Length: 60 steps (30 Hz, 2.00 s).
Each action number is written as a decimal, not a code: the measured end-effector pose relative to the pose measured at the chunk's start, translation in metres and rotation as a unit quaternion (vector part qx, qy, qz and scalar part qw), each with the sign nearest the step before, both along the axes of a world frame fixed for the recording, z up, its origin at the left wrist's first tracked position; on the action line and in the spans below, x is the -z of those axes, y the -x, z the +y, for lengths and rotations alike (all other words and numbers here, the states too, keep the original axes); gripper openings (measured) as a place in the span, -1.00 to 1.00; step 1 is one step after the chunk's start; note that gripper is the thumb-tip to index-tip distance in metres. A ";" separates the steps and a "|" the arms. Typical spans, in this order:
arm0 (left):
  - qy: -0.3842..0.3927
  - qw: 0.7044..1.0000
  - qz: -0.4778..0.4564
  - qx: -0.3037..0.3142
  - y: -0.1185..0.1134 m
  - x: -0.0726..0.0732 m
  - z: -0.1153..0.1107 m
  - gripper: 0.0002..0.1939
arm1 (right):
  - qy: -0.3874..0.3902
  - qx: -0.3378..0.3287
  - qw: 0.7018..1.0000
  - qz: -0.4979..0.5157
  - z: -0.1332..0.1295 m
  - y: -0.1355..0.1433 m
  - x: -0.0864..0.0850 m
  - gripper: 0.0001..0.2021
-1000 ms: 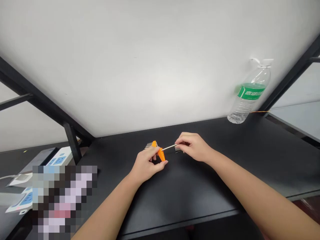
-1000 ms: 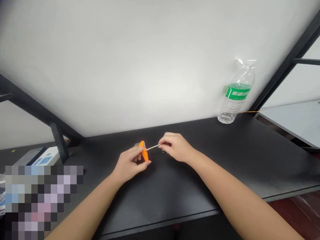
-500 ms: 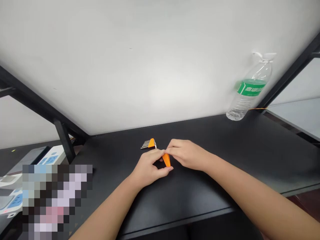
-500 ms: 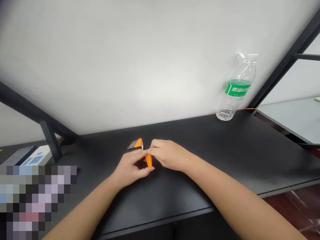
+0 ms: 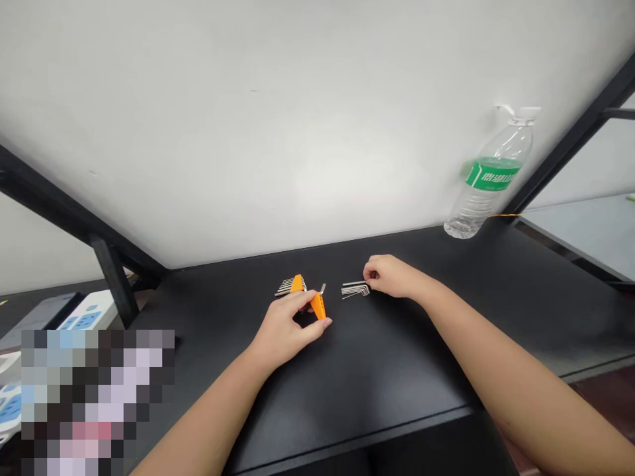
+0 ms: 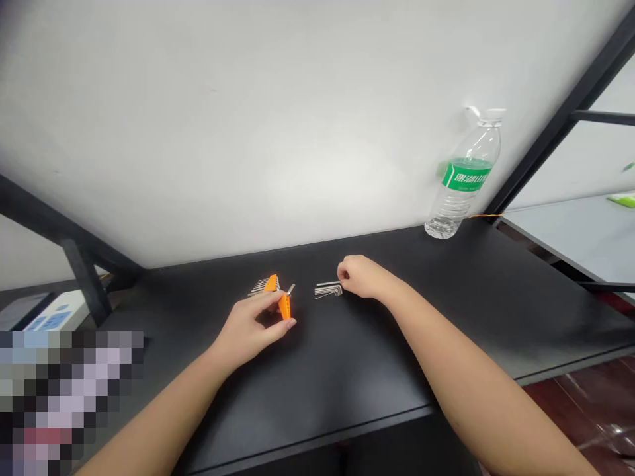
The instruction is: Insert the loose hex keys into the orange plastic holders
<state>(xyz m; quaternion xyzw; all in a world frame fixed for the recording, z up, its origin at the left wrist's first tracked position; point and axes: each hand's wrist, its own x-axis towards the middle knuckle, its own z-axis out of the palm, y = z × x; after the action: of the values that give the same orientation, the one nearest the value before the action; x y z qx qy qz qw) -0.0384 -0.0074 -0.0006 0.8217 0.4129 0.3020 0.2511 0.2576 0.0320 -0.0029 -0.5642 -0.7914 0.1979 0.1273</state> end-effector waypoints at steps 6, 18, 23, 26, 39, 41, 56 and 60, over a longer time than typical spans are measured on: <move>-0.031 0.999 0.010 -0.001 0.002 0.007 0.004 -0.70 | 0.030 0.060 0.998 -0.017 -0.010 0.007 -0.011 -0.89; -0.029 0.999 -0.019 -0.024 -0.001 0.002 0.001 -0.77 | -0.149 -0.138 0.959 0.197 -0.036 0.037 -0.024 -0.75; -0.029 0.999 0.023 -0.017 -0.001 0.006 0.001 -0.73 | -0.191 -0.164 0.960 0.123 -0.042 0.038 -0.021 -0.67; -0.044 0.998 0.049 0.005 -0.002 0.006 -0.001 -0.77 | -0.187 -0.180 0.961 0.099 -0.049 0.046 -0.022 -0.67; -0.035 0.999 0.030 -0.006 -0.003 0.007 -0.002 -0.68 | -0.114 -0.135 0.965 0.192 -0.033 0.033 -0.023 -0.95; -0.039 0.999 0.036 0.009 -0.003 0.007 -0.002 -0.68 | -0.104 -0.159 0.964 0.186 -0.033 0.038 -0.020 -0.96; -0.044 0.998 0.035 0.000 -0.001 0.005 -0.004 -0.68 | -0.011 -0.032 0.998 -0.051 -0.009 -0.003 -0.013 -0.87; -0.039 0.998 0.044 0.002 -0.001 0.006 -0.005 -0.68 | -0.001 -0.029 0.998 -0.058 -0.009 0.003 -0.010 -0.85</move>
<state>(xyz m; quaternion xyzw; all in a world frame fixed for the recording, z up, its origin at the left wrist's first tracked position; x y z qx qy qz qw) -0.0370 -0.0120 -0.0061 0.8444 0.4097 0.2805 0.2012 0.2542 0.0229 0.0071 -0.5517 -0.8136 0.1671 0.0759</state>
